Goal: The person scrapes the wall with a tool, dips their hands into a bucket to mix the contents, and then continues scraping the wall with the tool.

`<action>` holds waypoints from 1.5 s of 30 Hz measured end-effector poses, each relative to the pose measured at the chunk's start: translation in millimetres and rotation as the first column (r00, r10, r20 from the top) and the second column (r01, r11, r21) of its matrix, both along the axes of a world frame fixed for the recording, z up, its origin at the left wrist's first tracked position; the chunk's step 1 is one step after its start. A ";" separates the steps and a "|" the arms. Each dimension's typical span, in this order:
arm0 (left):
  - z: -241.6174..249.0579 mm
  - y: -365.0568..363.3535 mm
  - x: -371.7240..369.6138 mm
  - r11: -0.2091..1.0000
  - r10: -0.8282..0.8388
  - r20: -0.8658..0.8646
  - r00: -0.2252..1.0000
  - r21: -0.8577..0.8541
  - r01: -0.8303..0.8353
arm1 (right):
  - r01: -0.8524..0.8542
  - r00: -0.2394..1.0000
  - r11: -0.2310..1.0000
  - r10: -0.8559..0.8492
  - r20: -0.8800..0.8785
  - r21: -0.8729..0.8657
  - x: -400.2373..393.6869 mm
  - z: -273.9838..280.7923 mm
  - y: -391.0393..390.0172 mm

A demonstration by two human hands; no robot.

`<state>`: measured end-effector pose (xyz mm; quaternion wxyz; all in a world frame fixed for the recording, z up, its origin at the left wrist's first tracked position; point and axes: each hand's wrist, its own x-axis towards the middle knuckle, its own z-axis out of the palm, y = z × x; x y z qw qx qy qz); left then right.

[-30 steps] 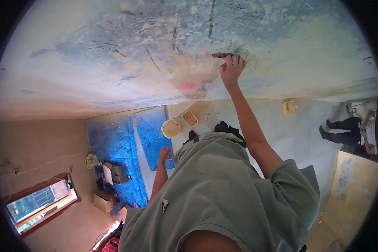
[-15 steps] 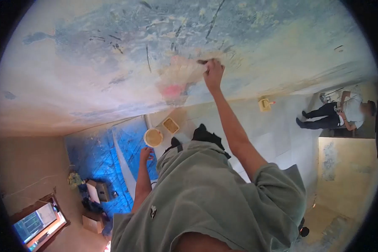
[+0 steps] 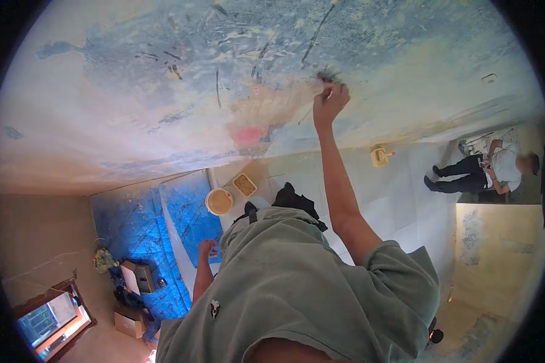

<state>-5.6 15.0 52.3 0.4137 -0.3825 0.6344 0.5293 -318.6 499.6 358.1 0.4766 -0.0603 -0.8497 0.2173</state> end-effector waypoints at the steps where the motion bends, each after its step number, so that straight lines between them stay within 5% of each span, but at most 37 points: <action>1: -4.1 -1.7 -3.4 1.000 0.000 0.003 1.000 0.002 0.000 | 0.021 0.993 0.999 -0.024 -0.114 -0.033 -3.8 12.4 1.8; 6: -0.7 8.5 -40.2 1.000 0.011 -0.075 0.997 -0.026 -0.013 | -0.037 0.999 0.993 0.034 0.028 0.115 -10.9 -62.6 2.6; 9: 6.4 27.2 -68.8 1.000 -0.010 -0.150 0.989 -0.024 0.006 | -0.111 0.985 0.992 0.102 0.140 0.058 8.9 -37.7 4.1; 10: 7.0 33.7 -77.6 1.000 -0.003 -0.153 0.988 -0.015 0.001 | 0.010 0.994 0.997 -0.018 0.110 0.075 1.6 -29.3 8.9; 13: 6.0 43.2 -84.3 0.999 -0.043 -0.251 0.967 0.009 0.046 | -0.038 0.993 0.999 0.040 -0.110 0.024 -8.1 36.0 4.9; 14: 8.4 47.8 -84.6 0.999 -0.043 -0.257 0.965 0.009 0.047 | -0.044 0.998 0.999 0.045 -0.044 0.027 -9.4 40.8 6.2; 18: 4.3 55.5 -71.8 0.997 -0.067 -0.249 0.966 0.013 0.073 | 0.057 0.998 0.954 -0.049 -0.033 0.294 -7.5 -42.1 15.5; 20: -13.1 46.4 -50.0 0.996 -0.067 -0.261 0.963 0.035 0.078 | -0.169 0.918 0.971 0.092 0.385 0.170 11.8 -54.8 17.8; 23: -46.8 26.4 -16.0 0.985 -0.171 -0.248 0.954 -0.049 0.164 | -0.113 0.983 0.980 0.086 0.162 0.165 2.1 -21.9 20.3; 24: -82.1 15.5 8.8 0.995 0.042 -0.206 0.978 0.100 -0.022 | -0.083 0.994 0.981 0.069 0.085 0.174 -4.5 4.0 22.1; 25: -48.2 8.9 6.1 0.929 -0.370 -0.242 0.897 -0.094 0.358 | -0.051 0.999 0.982 0.050 0.010 0.180 -9.5 32.3 22.9; 26: -106.2 3.3 26.9 0.995 0.078 0.122 0.989 0.049 -0.085 | -0.045 0.999 0.982 0.050 -0.021 0.184 -14.7 66.1 22.7; 27: -92.0 -0.5 46.4 0.995 0.077 0.092 0.993 0.053 -0.082 | -0.003 0.985 0.977 0.040 -0.167 0.213 -18.9 103.6 21.8; 29: -31.0 0.6 36.2 0.989 -0.135 -0.263 0.955 0.020 0.145 | 0.054 0.941 0.970 0.030 -0.338 0.236 -29.3 159.3 18.9; 31: -40.7 6.6 20.2 1.000 -0.010 -0.161 0.987 0.019 0.014 | 0.050 0.879 0.995 -0.005 -0.477 0.083 -38.6 190.7 13.1; 33: -33.4 12.0 3.7 0.993 0.116 -0.047 0.992 -0.001 -0.116 | 0.013 0.877 0.985 0.071 -0.475 0.170 -40.2 196.6 2.9; 35: -17.8 26.3 -18.6 0.997 0.073 -0.078 0.994 -0.010 -0.074 | -0.026 0.914 0.771 0.276 -0.298 0.636 -34.6 214.0 -8.0; 36: -18.6 28.4 -28.2 0.997 0.073 -0.088 0.993 -0.017 -0.075 | 0.007 0.909 0.727 0.281 -0.307 0.686 -30.6 232.2 -4.3; 37: -23.3 30.6 -36.4 0.997 0.073 -0.137 0.988 0.011 -0.072 | 0.011 0.909 0.733 0.276 -0.312 0.681 -36.0 237.6 -1.3; 40: -26.7 40.3 -60.2 0.997 0.063 -0.187 0.980 0.048 -0.055 | 0.115 0.790 0.992 -0.057 -0.611 0.056 -47.4 259.3 9.9; 41: -26.2 39.7 -65.2 0.998 0.053 -0.187 0.981 0.041 -0.046 | 0.123 0.789 0.991 -0.063 -0.612 0.056 -43.6 252.5 4.7; 42: -21.9 40.4 -65.8 0.998 0.047 -0.188 0.981 0.040 -0.040 | -0.005 0.856 0.896 0.233 -0.461 0.444 -35.2 244.0 -12.6; 43: -21.0 41.3 -68.5 0.999 0.034 -0.185 0.982 0.037 -0.027 | -0.165 0.867 0.649 0.454 -0.204 0.743 -32.5 241.3 -22.8; 45: -17.9 36.5 -74.0 0.999 0.019 -0.185 0.983 0.029 -0.014 | -0.085 0.880 0.768 0.356 -0.314 0.635 -37.1 251.8 -6.2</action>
